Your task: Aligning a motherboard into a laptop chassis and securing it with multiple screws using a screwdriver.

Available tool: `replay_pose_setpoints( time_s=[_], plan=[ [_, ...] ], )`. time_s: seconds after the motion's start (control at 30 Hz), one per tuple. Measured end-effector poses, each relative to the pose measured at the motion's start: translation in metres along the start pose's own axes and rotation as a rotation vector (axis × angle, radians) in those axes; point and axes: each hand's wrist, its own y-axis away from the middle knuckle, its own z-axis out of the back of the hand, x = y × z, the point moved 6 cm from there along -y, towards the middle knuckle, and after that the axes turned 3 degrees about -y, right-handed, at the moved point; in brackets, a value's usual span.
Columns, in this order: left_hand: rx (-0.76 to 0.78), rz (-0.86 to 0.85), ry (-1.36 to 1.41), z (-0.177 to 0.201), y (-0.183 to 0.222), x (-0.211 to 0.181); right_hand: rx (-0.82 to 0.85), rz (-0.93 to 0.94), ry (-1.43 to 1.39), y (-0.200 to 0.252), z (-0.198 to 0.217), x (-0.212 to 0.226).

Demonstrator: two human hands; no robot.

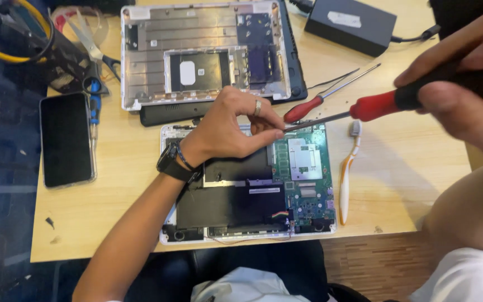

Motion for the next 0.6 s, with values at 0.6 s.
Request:
replay_pose_setpoints(
  time_s=[0.6],
  plan=[
    [-0.136,0.194,-0.138,0.003,0.015,0.028,-0.558,0.166,-0.279,0.002,-0.023,-0.006]
  ],
)
